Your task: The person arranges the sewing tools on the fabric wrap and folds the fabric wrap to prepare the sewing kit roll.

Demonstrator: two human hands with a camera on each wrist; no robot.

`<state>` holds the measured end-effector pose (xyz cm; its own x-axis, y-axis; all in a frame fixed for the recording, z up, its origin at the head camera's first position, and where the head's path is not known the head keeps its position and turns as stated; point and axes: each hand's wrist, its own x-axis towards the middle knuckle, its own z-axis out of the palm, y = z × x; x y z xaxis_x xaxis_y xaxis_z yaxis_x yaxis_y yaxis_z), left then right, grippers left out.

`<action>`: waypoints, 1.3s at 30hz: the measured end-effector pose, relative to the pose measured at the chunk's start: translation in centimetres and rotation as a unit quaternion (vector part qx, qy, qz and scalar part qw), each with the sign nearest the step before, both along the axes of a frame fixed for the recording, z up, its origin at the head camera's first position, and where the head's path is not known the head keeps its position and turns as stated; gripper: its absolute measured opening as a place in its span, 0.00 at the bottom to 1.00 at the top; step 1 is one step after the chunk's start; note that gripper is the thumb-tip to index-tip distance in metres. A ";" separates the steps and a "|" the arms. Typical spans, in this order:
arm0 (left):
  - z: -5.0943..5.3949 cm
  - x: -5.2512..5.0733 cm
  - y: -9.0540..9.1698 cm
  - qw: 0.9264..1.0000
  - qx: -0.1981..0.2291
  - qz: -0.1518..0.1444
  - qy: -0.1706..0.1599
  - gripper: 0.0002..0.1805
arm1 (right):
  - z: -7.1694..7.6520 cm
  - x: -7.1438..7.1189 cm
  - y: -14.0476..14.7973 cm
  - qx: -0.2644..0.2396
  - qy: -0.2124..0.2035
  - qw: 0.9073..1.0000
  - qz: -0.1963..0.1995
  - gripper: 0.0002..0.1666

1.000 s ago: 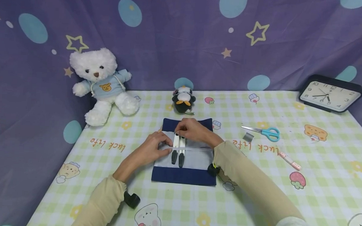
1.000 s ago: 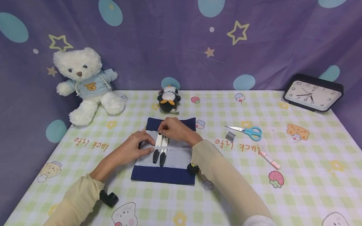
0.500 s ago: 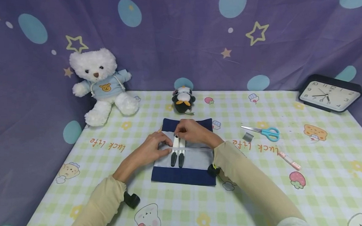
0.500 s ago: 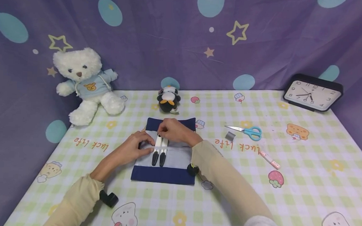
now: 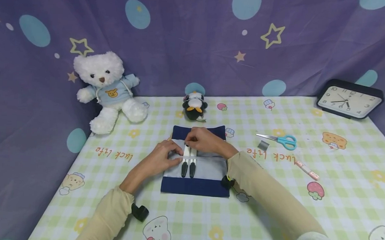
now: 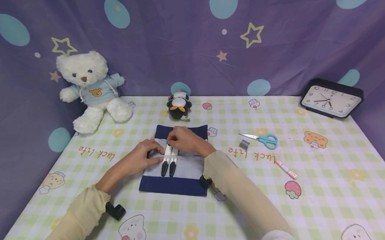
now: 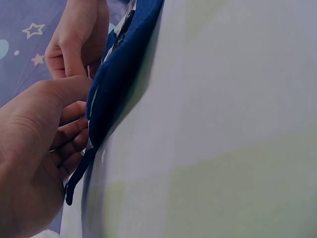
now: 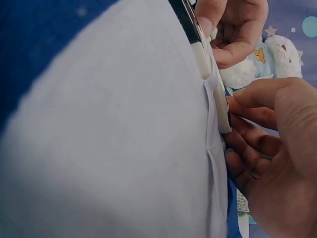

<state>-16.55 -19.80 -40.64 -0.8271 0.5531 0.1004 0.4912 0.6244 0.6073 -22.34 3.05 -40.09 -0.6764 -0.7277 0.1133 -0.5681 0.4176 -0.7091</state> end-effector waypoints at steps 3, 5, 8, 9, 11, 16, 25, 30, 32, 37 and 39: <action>0.1 0.1 0.0 1.000 -0.005 -0.001 0.006 0.06 | 0.2 0.1 -0.1 0.007 0.002 1.000 -0.001 0.12; 0.2 0.1 0.1 1.000 -0.008 -0.003 0.012 0.06 | 0.3 0.1 0.0 0.011 -0.001 1.000 -0.004 0.12; 0.2 0.1 0.0 1.000 -0.009 -0.006 0.017 0.06 | 0.4 0.2 0.2 0.009 -0.007 1.000 -0.010 0.13; 0.2 0.2 -0.1 1.000 -0.009 -0.006 0.018 0.06 | 0.4 0.3 0.3 0.006 -0.011 1.000 -0.012 0.13; 0.1 0.3 -0.3 1.000 -0.012 -0.002 0.017 0.06 | 0.5 0.4 0.6 0.000 -0.016 1.000 -0.017 0.13; 0.1 0.5 -0.8 0.999 -0.023 0.011 0.028 0.06 | 0.7 0.6 1.7 -0.016 -0.020 0.999 -0.028 0.12; 0.3 0.8 -1.9 0.999 -0.008 0.031 0.031 0.06 | 1.1 1.2 4.3 -0.054 0.003 0.997 -0.063 0.12; 0.3 0.9 -2.5 0.999 -0.006 0.042 0.020 0.07 | 1.1 1.6 6.3 -0.072 0.015 0.994 -0.085 0.11; 0.3 1.0 -2.8 0.999 -0.006 0.045 0.018 0.07 | 1.2 1.9 7.1 -0.076 0.018 0.992 -0.099 0.11; 0.3 1.1 -3.3 0.998 -0.008 0.056 0.021 0.07 | 1.6 3.0 9.6 -0.083 0.022 0.987 -0.137 0.11; 0.3 1.1 -3.5 0.998 -0.009 0.060 0.020 0.07 | 1.6 3.3 10.7 -0.084 0.028 0.984 -0.155 0.10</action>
